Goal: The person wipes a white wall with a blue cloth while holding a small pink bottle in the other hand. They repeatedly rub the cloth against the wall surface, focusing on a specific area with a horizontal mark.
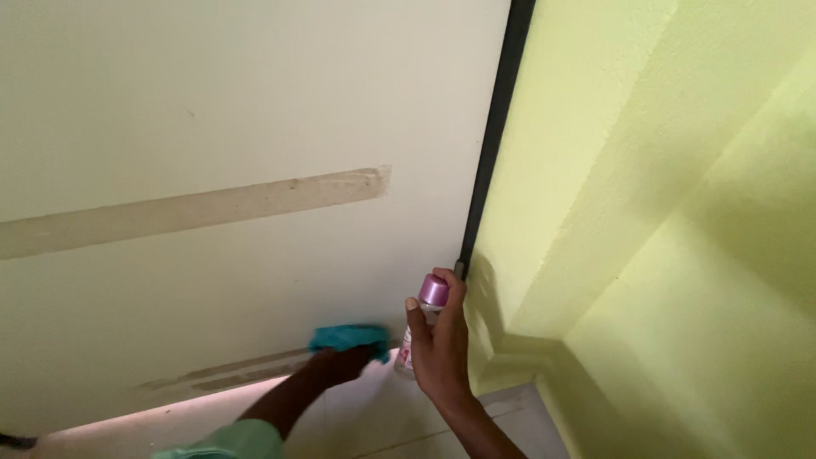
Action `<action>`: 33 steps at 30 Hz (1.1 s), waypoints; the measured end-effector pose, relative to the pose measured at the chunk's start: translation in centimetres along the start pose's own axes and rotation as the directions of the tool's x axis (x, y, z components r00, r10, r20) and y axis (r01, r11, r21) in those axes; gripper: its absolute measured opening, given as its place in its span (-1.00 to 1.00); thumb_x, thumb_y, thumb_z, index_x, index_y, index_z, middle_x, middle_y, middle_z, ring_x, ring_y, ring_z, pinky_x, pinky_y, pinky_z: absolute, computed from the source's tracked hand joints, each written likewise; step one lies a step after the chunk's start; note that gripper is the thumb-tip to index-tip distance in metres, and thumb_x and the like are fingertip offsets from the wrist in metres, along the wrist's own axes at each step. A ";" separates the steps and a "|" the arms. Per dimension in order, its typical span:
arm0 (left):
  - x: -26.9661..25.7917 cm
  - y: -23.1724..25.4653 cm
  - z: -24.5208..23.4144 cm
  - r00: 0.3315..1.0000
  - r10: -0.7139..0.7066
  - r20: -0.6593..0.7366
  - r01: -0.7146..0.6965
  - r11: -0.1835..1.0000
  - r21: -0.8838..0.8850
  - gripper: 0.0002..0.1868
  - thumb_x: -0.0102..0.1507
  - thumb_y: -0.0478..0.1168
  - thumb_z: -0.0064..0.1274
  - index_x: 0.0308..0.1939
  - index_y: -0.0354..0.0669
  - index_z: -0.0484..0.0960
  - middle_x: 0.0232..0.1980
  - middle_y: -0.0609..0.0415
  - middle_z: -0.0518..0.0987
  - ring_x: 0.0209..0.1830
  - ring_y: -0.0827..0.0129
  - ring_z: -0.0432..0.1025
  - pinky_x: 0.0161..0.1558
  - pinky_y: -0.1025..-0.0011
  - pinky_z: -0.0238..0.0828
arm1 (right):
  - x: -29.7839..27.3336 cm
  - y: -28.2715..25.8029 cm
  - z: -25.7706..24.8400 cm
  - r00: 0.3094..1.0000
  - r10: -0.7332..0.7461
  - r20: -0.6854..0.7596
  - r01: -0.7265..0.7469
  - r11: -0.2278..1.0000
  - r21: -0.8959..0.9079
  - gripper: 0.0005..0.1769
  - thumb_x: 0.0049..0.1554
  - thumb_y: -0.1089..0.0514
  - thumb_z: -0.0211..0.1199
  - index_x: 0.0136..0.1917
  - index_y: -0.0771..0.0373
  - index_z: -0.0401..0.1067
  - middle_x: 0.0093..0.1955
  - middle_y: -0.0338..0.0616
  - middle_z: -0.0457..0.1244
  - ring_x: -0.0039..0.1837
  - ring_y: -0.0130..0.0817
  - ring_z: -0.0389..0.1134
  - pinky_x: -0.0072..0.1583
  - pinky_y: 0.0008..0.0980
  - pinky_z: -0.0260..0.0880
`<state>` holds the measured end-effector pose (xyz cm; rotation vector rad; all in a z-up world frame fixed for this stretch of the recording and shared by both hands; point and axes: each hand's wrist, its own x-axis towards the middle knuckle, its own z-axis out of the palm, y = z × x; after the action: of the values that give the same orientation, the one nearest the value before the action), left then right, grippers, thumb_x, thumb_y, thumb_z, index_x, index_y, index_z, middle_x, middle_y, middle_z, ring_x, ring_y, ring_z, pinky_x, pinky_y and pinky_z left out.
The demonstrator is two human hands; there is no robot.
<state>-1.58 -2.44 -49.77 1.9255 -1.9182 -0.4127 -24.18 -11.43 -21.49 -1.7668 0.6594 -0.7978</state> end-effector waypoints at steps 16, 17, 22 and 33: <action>-13.2 0.6 -16.3 0.965 0.240 0.102 -0.221 0.541 0.812 -0.42 0.11 -0.16 0.07 0.25 0.07 0.51 0.35 0.03 0.38 0.36 0.00 0.23 0.32 -0.01 0.11 | -0.1 2.0 0.7 0.954 0.286 0.089 -0.294 0.951 0.094 -0.39 0.21 -0.05 0.17 0.44 -0.01 0.02 0.17 -0.03 0.22 0.14 -0.23 0.33 0.10 -0.14 0.43; -12.4 1.1 -16.2 0.959 0.269 0.085 -0.223 0.539 0.812 -0.38 0.07 -0.16 0.08 0.26 0.05 0.51 0.35 0.03 0.40 0.34 0.00 0.23 0.34 -0.01 0.09 | -0.2 1.5 0.9 0.966 0.245 0.089 -0.255 0.959 0.125 -0.41 0.21 -0.03 0.19 0.42 0.01 0.05 0.17 -0.03 0.22 0.13 -0.22 0.32 0.09 -0.15 0.42; -5.8 -0.7 -9.5 0.934 0.324 0.150 -0.280 0.407 0.869 -0.55 0.17 -0.11 0.07 0.14 -0.06 0.54 0.27 -0.05 0.48 0.32 0.06 0.29 0.28 0.00 0.23 | -0.4 -0.6 2.4 0.984 0.163 0.077 -0.171 0.980 0.098 -0.44 0.20 -0.03 0.18 0.39 0.04 0.07 0.11 -0.02 0.27 0.02 -0.20 0.37 0.04 -0.15 0.43; 7.0 -0.8 9.8 0.932 0.245 -0.267 -0.083 0.861 0.501 -0.61 0.22 -0.17 0.04 0.15 -0.03 0.56 0.19 0.01 0.53 0.16 0.16 0.36 0.11 0.18 0.32 | 0.0 -1.1 4.3 0.975 0.186 0.121 -0.194 0.979 0.055 -0.44 0.21 -0.06 0.12 0.39 0.02 0.02 0.04 -0.01 0.27 -0.06 -0.22 0.37 0.01 -0.15 0.43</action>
<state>-5.28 -10.11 -58.30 1.9277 -2.0665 0.4599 -20.83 -8.56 -21.46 -1.6474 0.7050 -0.5765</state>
